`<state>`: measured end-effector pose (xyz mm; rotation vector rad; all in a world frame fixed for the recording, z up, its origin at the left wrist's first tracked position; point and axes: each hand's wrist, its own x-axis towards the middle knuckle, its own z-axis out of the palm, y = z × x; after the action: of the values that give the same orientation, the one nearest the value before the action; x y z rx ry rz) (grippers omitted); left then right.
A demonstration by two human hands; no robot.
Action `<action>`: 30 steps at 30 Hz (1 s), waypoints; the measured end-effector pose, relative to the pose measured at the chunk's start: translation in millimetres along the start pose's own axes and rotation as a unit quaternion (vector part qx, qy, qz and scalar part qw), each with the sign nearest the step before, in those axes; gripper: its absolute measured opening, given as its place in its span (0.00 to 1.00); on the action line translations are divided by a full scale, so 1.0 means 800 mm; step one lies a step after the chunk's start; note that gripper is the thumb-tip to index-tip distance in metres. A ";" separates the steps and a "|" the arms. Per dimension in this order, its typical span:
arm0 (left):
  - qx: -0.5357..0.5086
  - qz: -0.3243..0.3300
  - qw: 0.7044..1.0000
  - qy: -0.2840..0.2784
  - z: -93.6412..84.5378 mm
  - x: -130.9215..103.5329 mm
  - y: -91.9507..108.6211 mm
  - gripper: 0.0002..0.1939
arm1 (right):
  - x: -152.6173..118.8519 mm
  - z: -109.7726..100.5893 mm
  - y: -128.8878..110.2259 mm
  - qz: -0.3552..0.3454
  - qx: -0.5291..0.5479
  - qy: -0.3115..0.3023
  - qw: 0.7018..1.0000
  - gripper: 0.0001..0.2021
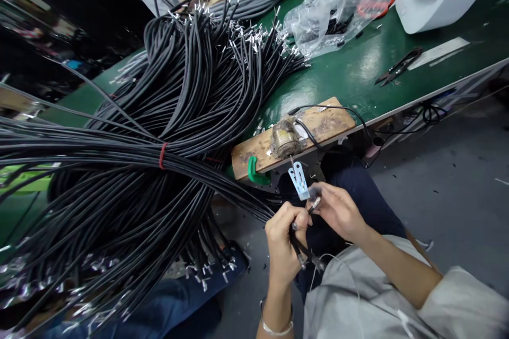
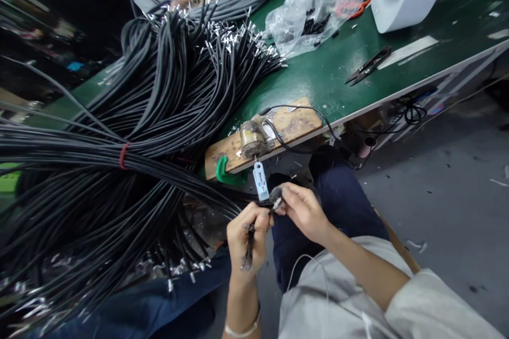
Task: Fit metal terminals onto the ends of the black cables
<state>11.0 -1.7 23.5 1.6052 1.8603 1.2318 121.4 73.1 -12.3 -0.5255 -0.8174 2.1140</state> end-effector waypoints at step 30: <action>0.032 -0.007 0.999 0.034 0.021 0.001 0.002 0.10 | 0.003 -0.012 -0.022 0.008 -0.153 0.083 0.985 0.08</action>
<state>24.7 5.4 15.9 1.5993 1.9686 1.2469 134.7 86.8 -7.0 -0.8603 -1.0490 1.9381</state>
